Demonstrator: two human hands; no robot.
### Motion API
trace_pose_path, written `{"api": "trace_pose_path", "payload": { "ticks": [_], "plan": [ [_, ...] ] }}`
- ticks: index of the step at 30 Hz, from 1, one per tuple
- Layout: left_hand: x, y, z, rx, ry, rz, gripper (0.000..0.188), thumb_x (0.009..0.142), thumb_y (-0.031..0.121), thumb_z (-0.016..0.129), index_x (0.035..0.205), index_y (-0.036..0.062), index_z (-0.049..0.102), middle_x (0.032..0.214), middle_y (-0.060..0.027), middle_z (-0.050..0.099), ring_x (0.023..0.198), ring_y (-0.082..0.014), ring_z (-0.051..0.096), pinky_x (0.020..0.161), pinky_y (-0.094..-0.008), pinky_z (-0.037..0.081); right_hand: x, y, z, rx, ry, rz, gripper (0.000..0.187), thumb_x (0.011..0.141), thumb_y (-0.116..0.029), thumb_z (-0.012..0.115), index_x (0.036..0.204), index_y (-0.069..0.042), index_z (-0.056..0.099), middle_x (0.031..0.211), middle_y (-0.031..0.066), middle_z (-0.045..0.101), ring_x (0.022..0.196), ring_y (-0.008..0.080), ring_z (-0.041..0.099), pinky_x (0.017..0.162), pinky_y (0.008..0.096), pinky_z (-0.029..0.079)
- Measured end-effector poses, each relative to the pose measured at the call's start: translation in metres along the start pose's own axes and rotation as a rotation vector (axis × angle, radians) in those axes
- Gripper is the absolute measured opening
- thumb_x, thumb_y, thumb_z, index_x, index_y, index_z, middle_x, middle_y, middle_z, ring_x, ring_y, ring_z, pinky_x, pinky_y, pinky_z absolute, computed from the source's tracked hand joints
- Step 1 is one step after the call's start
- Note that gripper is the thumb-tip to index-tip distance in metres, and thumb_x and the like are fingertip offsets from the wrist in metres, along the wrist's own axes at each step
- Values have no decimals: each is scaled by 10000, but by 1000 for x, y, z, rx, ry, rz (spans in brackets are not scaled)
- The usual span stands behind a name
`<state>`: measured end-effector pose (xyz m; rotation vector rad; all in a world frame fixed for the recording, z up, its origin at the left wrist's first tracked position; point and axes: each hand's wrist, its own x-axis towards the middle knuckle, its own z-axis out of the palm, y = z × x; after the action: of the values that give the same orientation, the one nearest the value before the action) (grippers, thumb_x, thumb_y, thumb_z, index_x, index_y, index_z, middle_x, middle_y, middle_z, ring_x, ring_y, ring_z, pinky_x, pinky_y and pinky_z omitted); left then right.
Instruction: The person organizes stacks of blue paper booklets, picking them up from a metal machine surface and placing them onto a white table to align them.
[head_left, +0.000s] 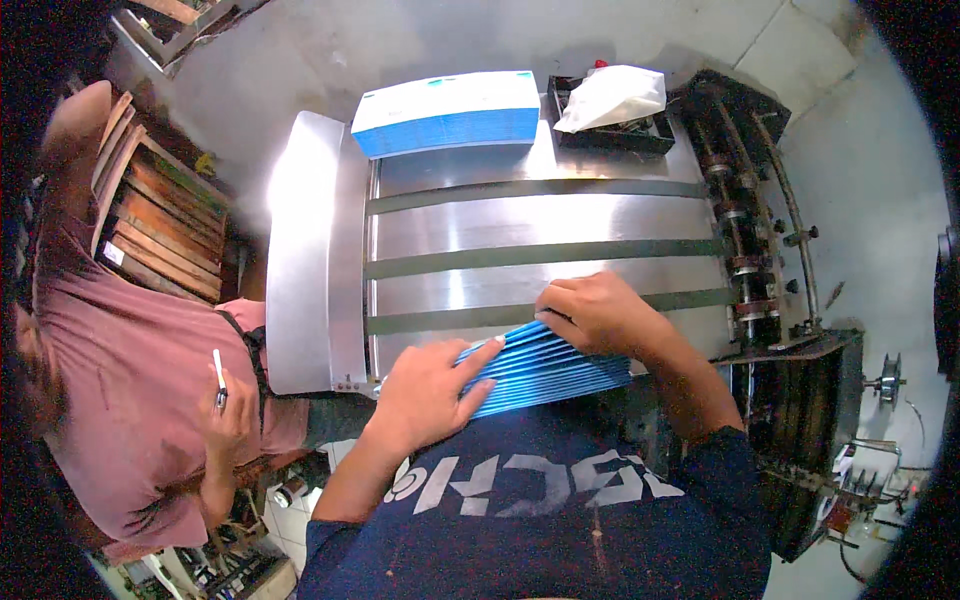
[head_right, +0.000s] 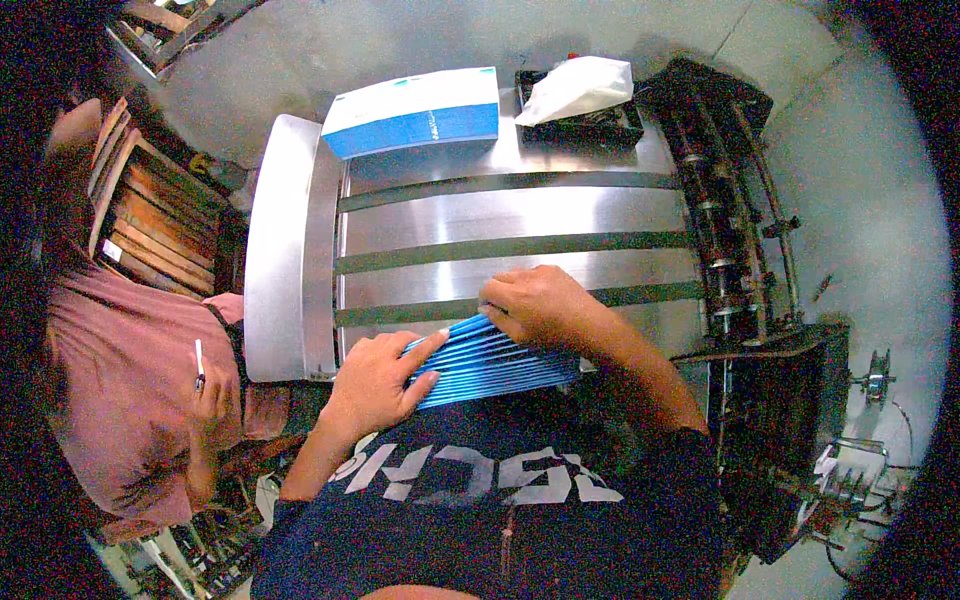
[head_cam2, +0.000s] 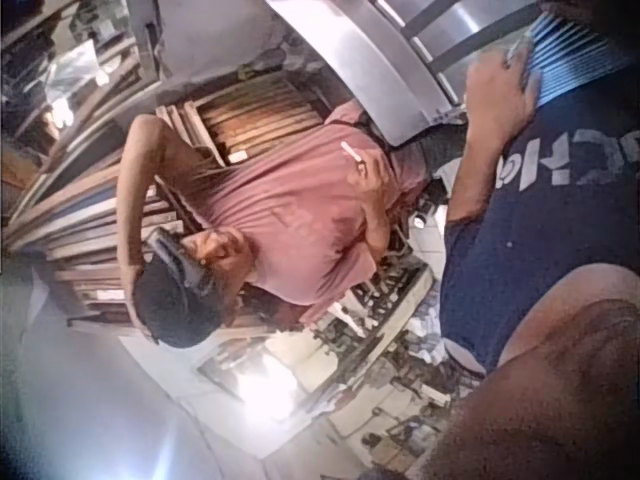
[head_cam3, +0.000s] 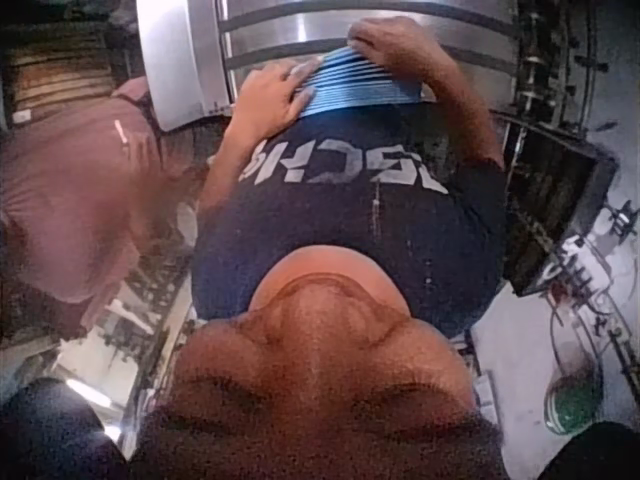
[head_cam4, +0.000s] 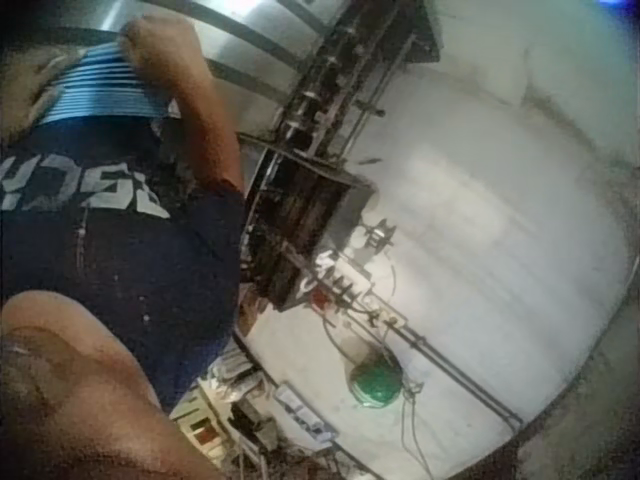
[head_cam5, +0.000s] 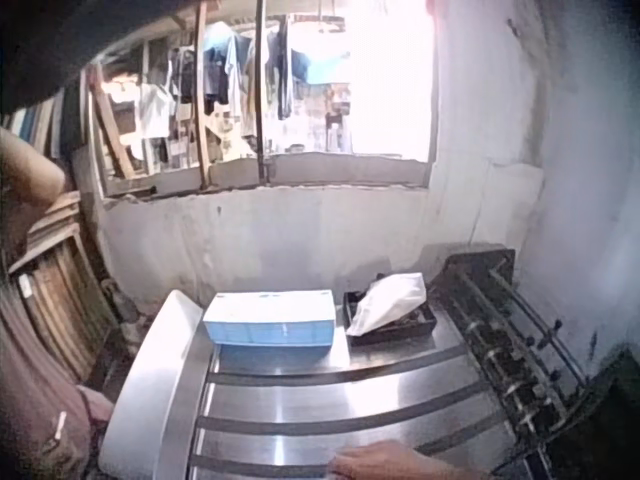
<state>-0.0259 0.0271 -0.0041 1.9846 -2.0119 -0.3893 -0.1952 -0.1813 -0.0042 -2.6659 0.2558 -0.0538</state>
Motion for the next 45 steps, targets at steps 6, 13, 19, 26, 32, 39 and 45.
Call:
{"api": "trace_pose_path", "payload": {
  "ticks": [6, 13, 19, 26, 32, 39, 45],
  "plan": [
    [2, 0, -1, 23, -3, 12, 445, 903, 343, 569, 1329, 225, 521, 908, -100, 609, 855, -279, 606, 717, -406, 449, -4, 9, -6, 252, -112, 79, 189, 849, -208, 601, 1006, -106, 631, 874, 168, 663, 856, 374, 649, 737, 458, 517],
    [7, -5, -6, -2, -86, 16, 448, 914, 360, 532, 1332, 201, 527, 968, -117, 612, 893, -289, 581, 723, -415, 436, -4, 10, -22, 205, -228, -86, 312, 769, -183, 666, 1072, -108, 659, 939, 123, 674, 824, 340, 655, 768, 434, 530],
    [8, -5, -5, 9, -25, 32, 406, 895, 311, 581, 1292, 229, 556, 929, -90, 611, 858, -265, 599, 718, -399, 441, -3, 9, -20, 147, -213, -13, 273, 878, -247, 559, 1101, -112, 642, 989, 151, 672, 920, 360, 647, 829, 462, 516],
    [5, -9, -1, 6, -31, 73, 441, 893, 320, 578, 1321, 220, 541, 935, -96, 608, 869, -279, 583, 719, -415, 428, 4, 13, -13, 306, -263, 34, 272, 896, -294, 558, 1067, -100, 643, 942, 152, 678, 909, 364, 645, 831, 470, 503],
    [5, -6, -2, -1, -48, 46, 394, 890, 309, 588, 1276, 233, 574, 925, -87, 610, 866, -265, 592, 722, -409, 431, 1, 16, -19, 274, -383, -24, 232, 898, -236, 580, 1041, -78, 672, 991, 141, 686, 897, 349, 654, 813, 434, 508],
    [5, -6, -1, -10, -36, 52, 421, 892, 325, 576, 1304, 239, 553, 935, -92, 607, 870, -274, 585, 718, -419, 426, -4, 14, -17, 321, -401, 80, 255, 892, -260, 590, 1028, -60, 669, 963, 157, 683, 877, 345, 656, 806, 431, 511],
    [7, -5, -3, 8, 0, 54, 366, 878, 296, 608, 1240, 240, 596, 920, -75, 618, 856, -245, 598, 706, -393, 425, -6, 14, -13, 264, -379, 56, 252, 883, -275, 604, 982, -53, 672, 923, 161, 685, 841, 346, 657, 780, 429, 516]
  ]
}}
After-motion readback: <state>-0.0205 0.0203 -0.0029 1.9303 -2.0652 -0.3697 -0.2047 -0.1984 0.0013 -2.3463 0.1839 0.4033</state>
